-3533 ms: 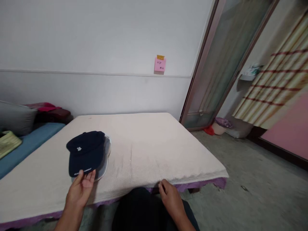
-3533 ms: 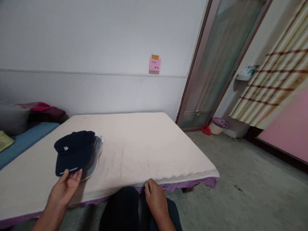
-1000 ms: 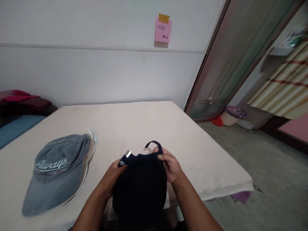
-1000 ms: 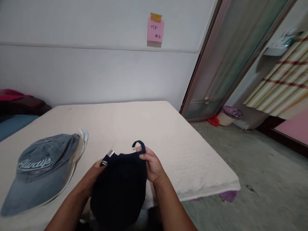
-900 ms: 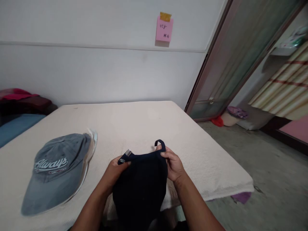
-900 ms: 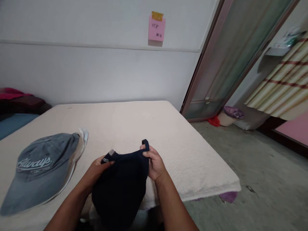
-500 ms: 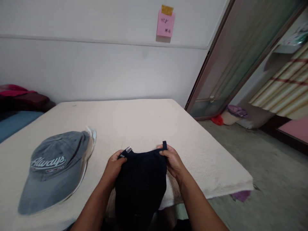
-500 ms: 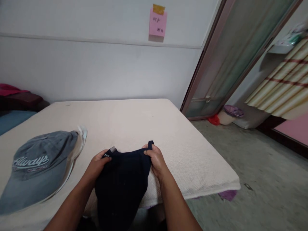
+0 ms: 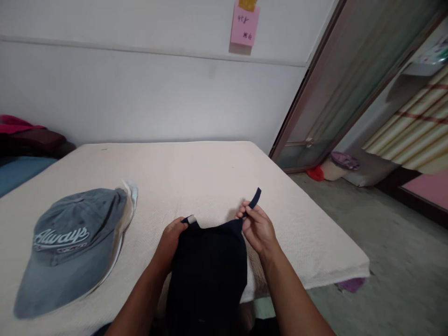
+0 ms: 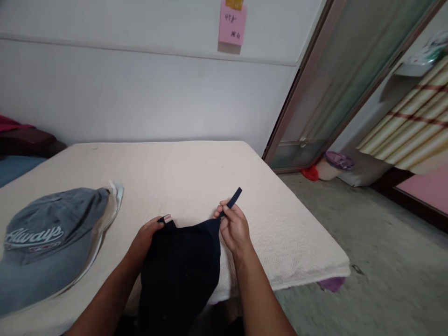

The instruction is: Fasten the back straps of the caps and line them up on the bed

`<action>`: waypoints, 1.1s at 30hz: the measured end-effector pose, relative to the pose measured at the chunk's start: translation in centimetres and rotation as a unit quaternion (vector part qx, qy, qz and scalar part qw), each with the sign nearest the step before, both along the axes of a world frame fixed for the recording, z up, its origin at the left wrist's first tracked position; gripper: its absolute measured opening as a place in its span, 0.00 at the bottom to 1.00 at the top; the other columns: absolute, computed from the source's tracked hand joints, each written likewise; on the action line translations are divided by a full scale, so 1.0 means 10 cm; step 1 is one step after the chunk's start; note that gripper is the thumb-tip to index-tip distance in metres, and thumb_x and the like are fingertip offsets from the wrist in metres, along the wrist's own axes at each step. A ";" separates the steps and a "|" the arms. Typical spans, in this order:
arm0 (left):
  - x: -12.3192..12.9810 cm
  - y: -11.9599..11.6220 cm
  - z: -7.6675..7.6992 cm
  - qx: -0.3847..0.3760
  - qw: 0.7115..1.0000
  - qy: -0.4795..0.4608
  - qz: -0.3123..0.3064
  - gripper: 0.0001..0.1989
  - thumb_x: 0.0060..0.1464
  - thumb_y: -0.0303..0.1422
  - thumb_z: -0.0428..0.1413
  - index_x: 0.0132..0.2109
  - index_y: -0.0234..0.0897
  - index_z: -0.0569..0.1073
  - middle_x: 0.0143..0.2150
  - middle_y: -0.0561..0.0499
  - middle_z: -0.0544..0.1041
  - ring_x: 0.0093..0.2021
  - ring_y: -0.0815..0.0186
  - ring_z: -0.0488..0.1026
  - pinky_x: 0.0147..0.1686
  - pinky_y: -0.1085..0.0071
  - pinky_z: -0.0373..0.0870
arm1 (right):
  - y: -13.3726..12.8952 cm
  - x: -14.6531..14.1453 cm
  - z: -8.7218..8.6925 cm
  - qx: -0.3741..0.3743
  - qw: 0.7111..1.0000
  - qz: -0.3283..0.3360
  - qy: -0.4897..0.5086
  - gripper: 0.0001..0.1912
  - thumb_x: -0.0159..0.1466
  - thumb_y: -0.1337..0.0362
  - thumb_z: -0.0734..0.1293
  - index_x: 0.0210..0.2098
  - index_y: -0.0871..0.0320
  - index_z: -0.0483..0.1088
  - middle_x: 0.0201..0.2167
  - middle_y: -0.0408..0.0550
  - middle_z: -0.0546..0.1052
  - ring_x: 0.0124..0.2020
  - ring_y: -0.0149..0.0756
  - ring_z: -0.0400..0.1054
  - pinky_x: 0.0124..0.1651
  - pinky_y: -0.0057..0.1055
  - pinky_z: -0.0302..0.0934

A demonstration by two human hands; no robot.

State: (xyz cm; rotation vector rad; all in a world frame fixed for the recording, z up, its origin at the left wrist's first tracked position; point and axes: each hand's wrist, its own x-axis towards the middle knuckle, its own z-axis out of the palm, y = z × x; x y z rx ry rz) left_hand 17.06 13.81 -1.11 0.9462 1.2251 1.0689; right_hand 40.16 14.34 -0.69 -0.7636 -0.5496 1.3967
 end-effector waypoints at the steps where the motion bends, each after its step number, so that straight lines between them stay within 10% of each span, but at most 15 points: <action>1: 0.02 -0.01 0.00 0.008 1.000 -0.006 -0.005 0.06 0.45 0.34 0.55 0.29 0.37 0.73 0.23 0.53 0.72 0.25 0.64 0.67 0.25 0.71 0.61 | 0.01 0.01 0.00 0.001 1.000 0.000 0.003 0.07 0.56 0.63 0.69 0.34 0.57 0.69 0.22 0.40 0.66 0.20 0.26 0.59 0.28 0.28 0.59; 6: 0.14 -0.07 -0.04 -0.032 0.997 -0.049 -0.044 0.06 0.47 0.35 0.56 0.31 0.37 0.74 0.23 0.55 0.73 0.23 0.67 0.67 0.25 0.73 0.61 | 0.00 -0.05 -0.07 0.013 0.995 0.064 -0.070 0.11 0.61 0.56 0.64 0.36 0.58 0.68 0.16 0.35 0.61 0.12 0.20 0.43 0.17 0.23 0.43; 21: 0.23 0.04 -0.08 -0.081 0.985 -0.138 -0.058 0.09 0.47 0.34 0.59 0.36 0.35 0.75 0.29 0.49 0.79 0.30 0.62 0.74 0.34 0.69 0.66 | 0.08 -0.13 -0.19 -0.027 0.915 0.318 -0.246 0.09 0.59 0.61 0.63 0.28 0.60 0.72 0.17 0.40 0.64 0.19 0.26 0.54 0.24 0.25 0.45; 33: 0.31 -0.02 0.00 -0.105 0.977 -0.179 -0.054 0.13 0.46 0.38 0.59 0.38 0.34 0.77 0.30 0.44 0.80 0.33 0.54 0.76 0.33 0.63 0.69 | 0.05 -0.01 -0.24 -0.009 0.912 0.367 -0.186 0.10 0.57 0.60 0.64 0.25 0.61 0.70 0.18 0.41 0.64 0.19 0.26 0.53 0.22 0.25 0.40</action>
